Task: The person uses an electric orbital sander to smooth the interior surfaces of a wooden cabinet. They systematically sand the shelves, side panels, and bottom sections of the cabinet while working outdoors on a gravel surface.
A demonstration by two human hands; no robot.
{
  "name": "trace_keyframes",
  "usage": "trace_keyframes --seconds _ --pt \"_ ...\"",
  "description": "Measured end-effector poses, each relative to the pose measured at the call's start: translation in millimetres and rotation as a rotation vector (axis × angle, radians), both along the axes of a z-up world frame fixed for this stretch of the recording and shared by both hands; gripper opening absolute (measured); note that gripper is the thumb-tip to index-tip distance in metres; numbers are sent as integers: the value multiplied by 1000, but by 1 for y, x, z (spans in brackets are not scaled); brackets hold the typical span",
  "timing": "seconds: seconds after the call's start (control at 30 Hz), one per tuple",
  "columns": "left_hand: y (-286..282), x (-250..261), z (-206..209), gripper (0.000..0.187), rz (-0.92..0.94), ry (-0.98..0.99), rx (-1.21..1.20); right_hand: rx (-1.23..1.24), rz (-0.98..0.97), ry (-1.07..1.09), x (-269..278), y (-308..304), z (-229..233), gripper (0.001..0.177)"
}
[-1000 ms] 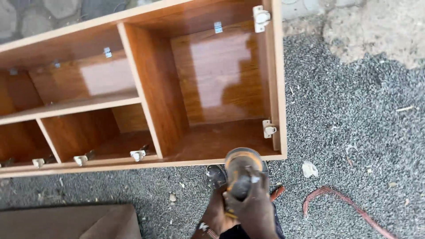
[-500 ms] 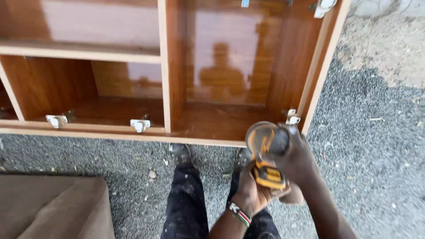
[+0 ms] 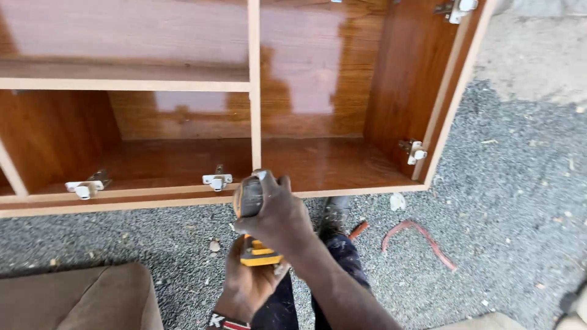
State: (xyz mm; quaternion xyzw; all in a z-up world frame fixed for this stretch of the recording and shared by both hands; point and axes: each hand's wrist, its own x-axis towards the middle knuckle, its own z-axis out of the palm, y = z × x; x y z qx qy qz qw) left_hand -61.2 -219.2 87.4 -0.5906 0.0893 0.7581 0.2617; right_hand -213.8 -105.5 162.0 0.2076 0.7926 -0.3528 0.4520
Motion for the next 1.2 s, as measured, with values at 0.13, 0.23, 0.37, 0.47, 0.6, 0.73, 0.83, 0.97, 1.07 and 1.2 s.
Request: trace_keyframes --seconds 0.13,0.23,0.37,0.47,0.6,0.73,0.83,0.97,1.07,1.2 --pt "6 23 -48 54 -117 -22 132 107 -33 54 46 18 -12 92" --pt "66 30 -73 40 -207 -184 127 197 -159 19 94 72 -26 81" --pt "172 46 -88 44 -272 -172 273 312 -458 306 149 160 -38 115" --pt "215 68 -86 44 -362 -217 206 404 -556 218 161 190 -28 116" --pt "205 84 -89 52 -288 -147 252 322 -350 460 199 203 -62 114" --pt "139 71 -73 48 -149 -133 285 284 -315 166 174 143 -55 104" --pt "124 75 -68 41 -156 -175 30 160 -312 82 158 134 -33 102" --pt "177 70 -79 45 -232 -151 80 189 -387 44 168 187 -42 103" --pt "254 59 -83 51 -287 -25 270 260 -482 163 175 261 -48 110" --pt "352 62 -91 46 -386 -118 195 418 -480 277 160 337 -31 114"
